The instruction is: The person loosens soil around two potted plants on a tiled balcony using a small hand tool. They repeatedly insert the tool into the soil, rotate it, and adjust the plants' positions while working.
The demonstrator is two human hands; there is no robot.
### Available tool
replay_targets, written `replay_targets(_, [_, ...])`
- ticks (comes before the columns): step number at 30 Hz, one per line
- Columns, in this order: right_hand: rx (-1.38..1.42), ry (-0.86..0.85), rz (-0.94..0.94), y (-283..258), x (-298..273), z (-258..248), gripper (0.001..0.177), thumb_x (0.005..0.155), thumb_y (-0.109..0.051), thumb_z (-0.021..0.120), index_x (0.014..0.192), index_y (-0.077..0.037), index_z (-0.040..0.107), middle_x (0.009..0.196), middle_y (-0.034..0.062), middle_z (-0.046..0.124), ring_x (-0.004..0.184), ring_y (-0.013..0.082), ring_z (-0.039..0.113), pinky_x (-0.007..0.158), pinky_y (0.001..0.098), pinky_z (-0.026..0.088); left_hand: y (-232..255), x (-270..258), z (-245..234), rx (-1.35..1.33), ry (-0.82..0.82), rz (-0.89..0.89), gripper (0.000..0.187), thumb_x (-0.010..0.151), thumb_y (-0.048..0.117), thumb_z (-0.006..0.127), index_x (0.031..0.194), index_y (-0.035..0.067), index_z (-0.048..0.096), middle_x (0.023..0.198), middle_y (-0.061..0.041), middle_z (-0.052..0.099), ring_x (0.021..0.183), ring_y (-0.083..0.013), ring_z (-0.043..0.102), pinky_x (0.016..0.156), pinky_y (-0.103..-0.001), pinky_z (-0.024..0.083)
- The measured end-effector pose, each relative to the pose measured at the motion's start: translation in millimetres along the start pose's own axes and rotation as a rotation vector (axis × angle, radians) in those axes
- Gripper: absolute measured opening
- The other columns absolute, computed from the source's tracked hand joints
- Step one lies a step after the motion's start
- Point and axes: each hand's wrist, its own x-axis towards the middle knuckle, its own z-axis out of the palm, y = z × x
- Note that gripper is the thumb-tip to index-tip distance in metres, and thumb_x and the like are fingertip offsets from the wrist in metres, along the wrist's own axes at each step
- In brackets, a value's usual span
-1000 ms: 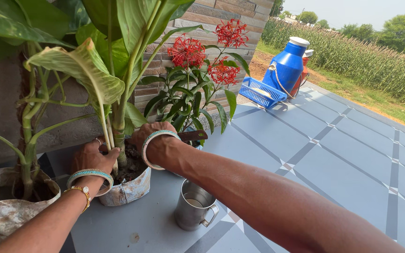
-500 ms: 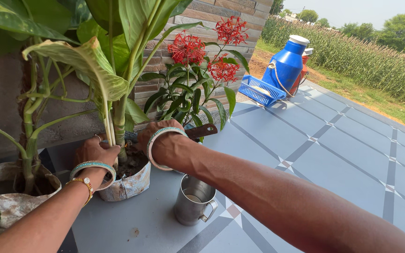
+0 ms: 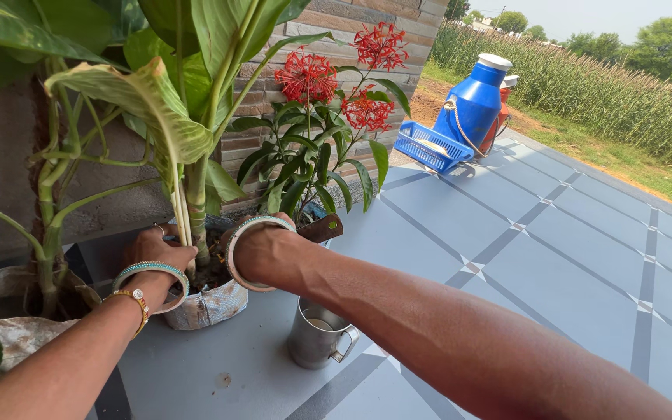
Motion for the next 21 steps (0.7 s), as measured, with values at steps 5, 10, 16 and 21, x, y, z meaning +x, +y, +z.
replay_targets(5, [-0.028,0.124,-0.027,9.5,-8.5,-19.0,0.037,0.082,-0.018,0.077,0.118,-0.015,0.071,0.117,0.0102,0.073,0.108,0.028,0.071,0.082,0.0442,0.059,-8.0,8.6,-2.5,-0.038,0.006,0.054,0.042,0.07,0.017,0.087,0.112,0.014,0.081,0.097,-0.014,0.079,0.093,-0.0301,0.076,0.088,-0.041,0.059])
replay_targets(10, [-0.011,0.172,-0.088,-2.7,-7.2,-6.7,0.036,0.08,-0.018,0.078,0.115,-0.014,0.072,0.114,0.0108,0.075,0.105,0.0288,0.072,0.08,0.0444,0.059,-15.8,12.6,-1.4,-0.087,-0.001,0.096,0.033,0.069,0.016,0.087,0.102,0.011,0.082,0.093,-0.011,0.081,0.089,-0.0262,0.078,0.085,-0.039,0.059])
replay_targets(16, [-0.038,0.099,-0.058,-23.0,-1.3,4.4,0.034,0.082,-0.019,0.077,0.115,-0.013,0.074,0.112,0.0114,0.077,0.105,0.0289,0.074,0.08,0.0442,0.059,-16.6,14.6,1.1,-0.082,-0.028,0.101,0.025,0.074,0.017,0.086,0.097,0.008,0.083,0.09,-0.012,0.082,0.085,-0.0251,0.079,0.081,-0.038,0.062])
replay_targets(21, [-0.031,0.071,-0.002,-11.5,-3.9,-12.8,0.041,0.076,-0.017,0.08,0.115,-0.015,0.07,0.11,0.0042,0.075,0.102,0.0215,0.075,0.083,0.0408,0.057,-16.0,14.2,-6.1,0.055,-0.049,0.156,0.025,0.076,0.02,0.084,0.099,0.011,0.083,0.095,-0.006,0.082,0.091,-0.0231,0.078,0.089,-0.037,0.06])
